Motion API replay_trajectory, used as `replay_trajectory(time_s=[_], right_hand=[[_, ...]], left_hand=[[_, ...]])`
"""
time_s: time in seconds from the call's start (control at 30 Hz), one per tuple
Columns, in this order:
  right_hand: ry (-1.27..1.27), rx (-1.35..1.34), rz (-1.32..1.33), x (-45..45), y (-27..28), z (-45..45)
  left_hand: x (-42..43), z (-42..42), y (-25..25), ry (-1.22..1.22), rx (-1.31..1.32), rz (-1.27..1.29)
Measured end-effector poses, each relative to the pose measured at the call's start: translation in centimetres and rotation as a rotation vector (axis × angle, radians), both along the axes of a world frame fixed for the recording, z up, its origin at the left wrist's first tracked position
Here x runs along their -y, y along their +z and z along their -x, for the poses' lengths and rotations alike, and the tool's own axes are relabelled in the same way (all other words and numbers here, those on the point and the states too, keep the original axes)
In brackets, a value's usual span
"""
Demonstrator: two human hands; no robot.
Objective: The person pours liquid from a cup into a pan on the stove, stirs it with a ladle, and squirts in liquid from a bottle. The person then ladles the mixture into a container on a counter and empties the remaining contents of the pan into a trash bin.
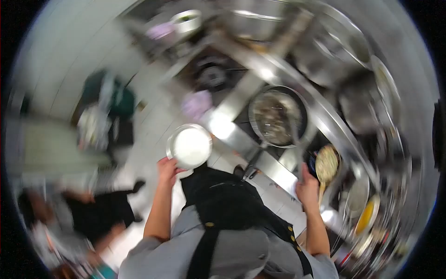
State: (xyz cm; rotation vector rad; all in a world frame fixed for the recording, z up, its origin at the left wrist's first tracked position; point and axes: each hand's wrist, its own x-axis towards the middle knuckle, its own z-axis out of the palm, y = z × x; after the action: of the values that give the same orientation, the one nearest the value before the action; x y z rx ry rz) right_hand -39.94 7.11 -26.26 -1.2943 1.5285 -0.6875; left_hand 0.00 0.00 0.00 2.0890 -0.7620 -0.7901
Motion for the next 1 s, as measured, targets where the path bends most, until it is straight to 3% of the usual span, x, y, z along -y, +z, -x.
replay_trajectory(time_s=[0.07, 0.1, 0.13, 0.17, 0.2, 0.23, 0.27, 0.33, 0.43, 0.67, 0.8, 0.93, 1.0], right_hand=[[0.093, -0.136, 0.182, 3.0, -6.7, 5.8], [0.151, -0.234, 0.197, 0.0, -7.0, 3.8], [0.280, -0.458, 0.023, 0.4, -2.9, 13.3], [0.268, -0.413, 0.394, 0.1, -7.2, 20.3], [0.420, -0.767, 0.101, 0.0, -1.2, 28.3], [0.476, -0.925, 0.246, 0.6, -2.6, 35.9], [0.578, -1.109, 0.260, 1.1, 1.1, 37.3], [0.998, -1.194, 0.375, 3.2, 1.9, 43.7], [1.076, -1.240, 0.339, 4.4, 2.7, 46.9], [0.909, -1.279, 0.352, 6.4, 2.1, 44.4], [0.794, -1.257, 0.337, 7.9, 1.6, 43.6], [0.689, -1.218, 0.308, 9.2, 0.9, 42.4], [0.658, -1.190, 0.305, 10.1, 0.5, 42.0]], left_hand=[[-4.2, 5.6, -3.6, 0.302, 0.077, 0.184], [-10.1, 1.5, -3.4, 0.242, -0.055, 0.171], [-13.3, 7.2, -11.8, 0.350, -0.235, 0.245], [-15.8, 11.5, -16.9, 0.502, -0.310, 0.330], [-19.6, 17.3, -23.4, 0.631, -0.471, 0.294], [-21.7, 21.3, -29.9, 0.708, -0.614, 0.294], [-23.4, 24.3, -35.3, 0.825, -0.726, 0.346], [-27.0, 27.5, -40.6, 0.999, -0.823, 0.368], [-34.7, 31.1, -44.1, 1.299, -0.829, 0.486], [-52.3, 30.9, -53.3, 1.840, -0.719, 0.740], [-60.9, 28.6, -57.8, 2.020, -0.613, 0.868], [-67.2, 25.3, -60.6, 2.016, -0.523, 0.950], [-69.2, 23.0, -62.6, 2.194, -0.502, 1.041]])
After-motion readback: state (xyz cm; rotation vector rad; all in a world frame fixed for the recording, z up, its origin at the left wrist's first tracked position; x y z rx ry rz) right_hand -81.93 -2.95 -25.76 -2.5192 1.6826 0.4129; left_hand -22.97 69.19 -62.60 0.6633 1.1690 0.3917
